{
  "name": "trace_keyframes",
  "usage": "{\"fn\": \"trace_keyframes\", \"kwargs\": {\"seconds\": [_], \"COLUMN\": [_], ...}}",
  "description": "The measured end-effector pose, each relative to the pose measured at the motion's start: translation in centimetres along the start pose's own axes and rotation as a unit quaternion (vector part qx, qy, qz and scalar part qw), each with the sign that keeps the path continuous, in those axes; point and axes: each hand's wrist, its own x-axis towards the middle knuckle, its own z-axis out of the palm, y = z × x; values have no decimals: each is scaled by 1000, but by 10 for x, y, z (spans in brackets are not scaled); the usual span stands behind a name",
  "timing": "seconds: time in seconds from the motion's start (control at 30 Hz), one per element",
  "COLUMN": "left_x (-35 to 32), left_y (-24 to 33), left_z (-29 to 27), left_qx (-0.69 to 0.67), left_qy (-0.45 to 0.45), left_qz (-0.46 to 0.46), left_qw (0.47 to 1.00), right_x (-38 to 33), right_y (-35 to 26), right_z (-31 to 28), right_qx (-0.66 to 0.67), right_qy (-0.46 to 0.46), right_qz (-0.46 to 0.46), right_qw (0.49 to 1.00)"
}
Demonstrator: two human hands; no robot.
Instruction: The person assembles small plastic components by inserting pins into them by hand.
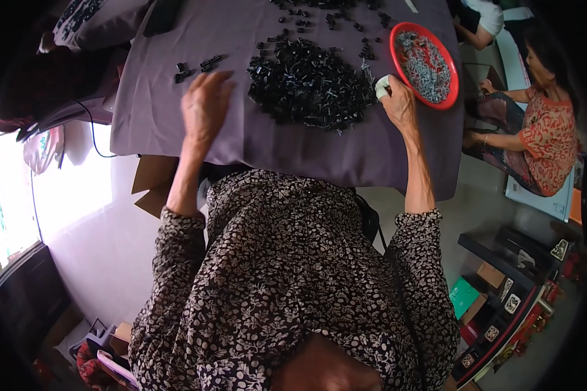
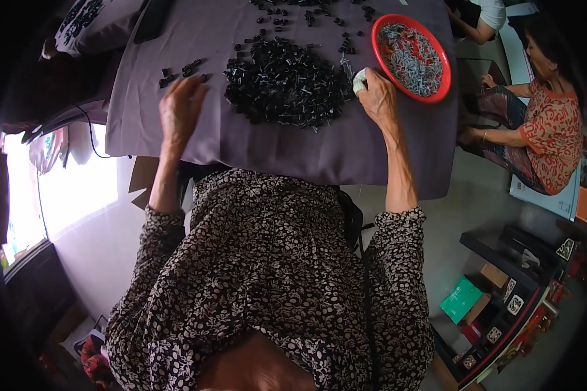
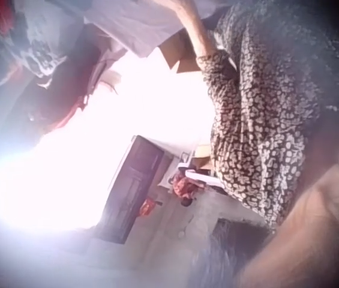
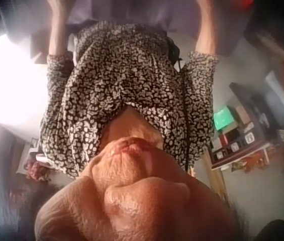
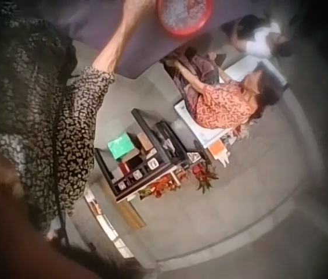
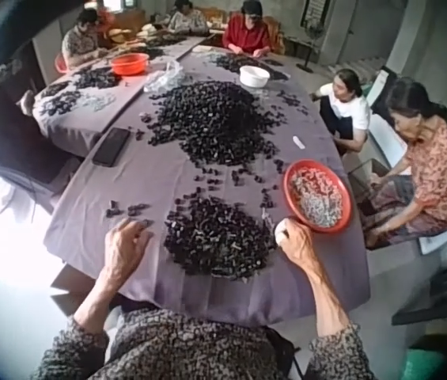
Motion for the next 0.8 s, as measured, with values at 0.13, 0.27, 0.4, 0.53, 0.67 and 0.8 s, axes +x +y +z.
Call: {"fn": "trace_keyframes", "kwargs": {"seconds": [0.13, 0.27, 0.4, 0.53, 0.67, 0.8], "left_x": [1, -14, -33, -37, -12, 16], "left_y": [41, 72, 86, 85, 71, 63], "left_z": [37, 63, 85, 98, 114, 119], "left_qx": [-74, -109, -80, -33, -29, -5], "left_qy": [-54, -124, -161, -167, -136, -98], "left_qz": [74, 135, 257, 282, 268, 267], "left_qw": [993, 977, 949, 944, 953, 959], "right_x": [4, -4, -8, -6, 2, -4], "right_y": [6, 12, 3, -10, -25, -22], "right_z": [1, 0, 2, 3, -2, -9], "right_qx": [-16, 98, 72, 45, 114, 97], "right_qy": [-4, -6, 8, -3, -24, -19], "right_qz": [18, 73, 50, 28, 19, 37], "right_qw": [1000, 993, 996, 999, 993, 994]}}
